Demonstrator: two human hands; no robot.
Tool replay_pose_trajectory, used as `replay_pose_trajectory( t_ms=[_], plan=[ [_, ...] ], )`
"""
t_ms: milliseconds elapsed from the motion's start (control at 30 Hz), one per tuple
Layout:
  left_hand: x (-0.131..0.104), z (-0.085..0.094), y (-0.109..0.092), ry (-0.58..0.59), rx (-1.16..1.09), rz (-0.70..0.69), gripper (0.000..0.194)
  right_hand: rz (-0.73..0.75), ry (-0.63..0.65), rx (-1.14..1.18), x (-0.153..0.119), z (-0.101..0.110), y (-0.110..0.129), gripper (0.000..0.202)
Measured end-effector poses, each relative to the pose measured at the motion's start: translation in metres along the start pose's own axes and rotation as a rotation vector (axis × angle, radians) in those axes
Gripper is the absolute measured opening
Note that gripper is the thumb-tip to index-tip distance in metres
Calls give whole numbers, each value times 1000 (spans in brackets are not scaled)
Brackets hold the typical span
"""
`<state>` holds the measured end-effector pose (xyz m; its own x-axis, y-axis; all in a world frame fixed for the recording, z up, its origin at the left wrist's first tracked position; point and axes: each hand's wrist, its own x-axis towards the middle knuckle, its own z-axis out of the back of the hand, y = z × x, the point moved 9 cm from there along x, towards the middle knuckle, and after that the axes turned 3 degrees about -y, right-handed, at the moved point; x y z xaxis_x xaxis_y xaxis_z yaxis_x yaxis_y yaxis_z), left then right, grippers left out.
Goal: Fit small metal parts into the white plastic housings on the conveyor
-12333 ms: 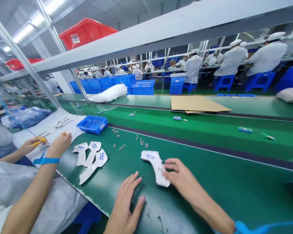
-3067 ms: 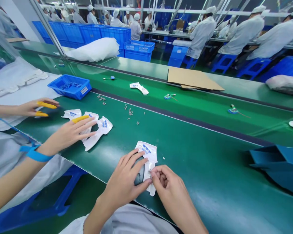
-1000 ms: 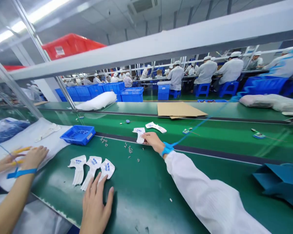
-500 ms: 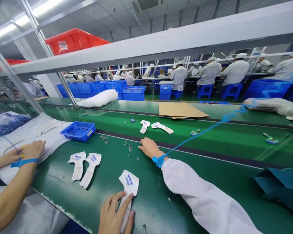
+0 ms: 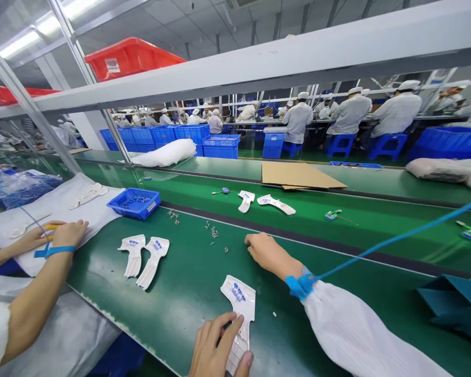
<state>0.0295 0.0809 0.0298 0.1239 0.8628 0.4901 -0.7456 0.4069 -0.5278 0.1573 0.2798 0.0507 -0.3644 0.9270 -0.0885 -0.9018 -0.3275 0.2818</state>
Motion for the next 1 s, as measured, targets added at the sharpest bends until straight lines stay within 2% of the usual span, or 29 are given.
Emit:
replay_pose_trajectory(
  t_ms=[100,233,400,533,733,867,1000],
  plan=[
    [8,6,-2,76,-66,79,37,9,5,223,-36,-4,3,32],
    [20,13,2,147,-124,170,34,42,18,524,-86,-17,32,37],
    [22,16,10,142,-133,176,31,-21,-24,629,-128,-47,59,39],
    [17,12,6,192,-88,122,35,-87,-128,613,-145,-60,61,38],
    [15,11,-7,385,-36,-47,55,-53,-251,571,-155,-54,64,38],
    [14,11,-8,484,-17,-73,52,-32,-269,551,-160,-53,65,38],
    [13,7,-7,484,19,-54,48,-24,-300,524,-166,-52,64,37]
  ],
)
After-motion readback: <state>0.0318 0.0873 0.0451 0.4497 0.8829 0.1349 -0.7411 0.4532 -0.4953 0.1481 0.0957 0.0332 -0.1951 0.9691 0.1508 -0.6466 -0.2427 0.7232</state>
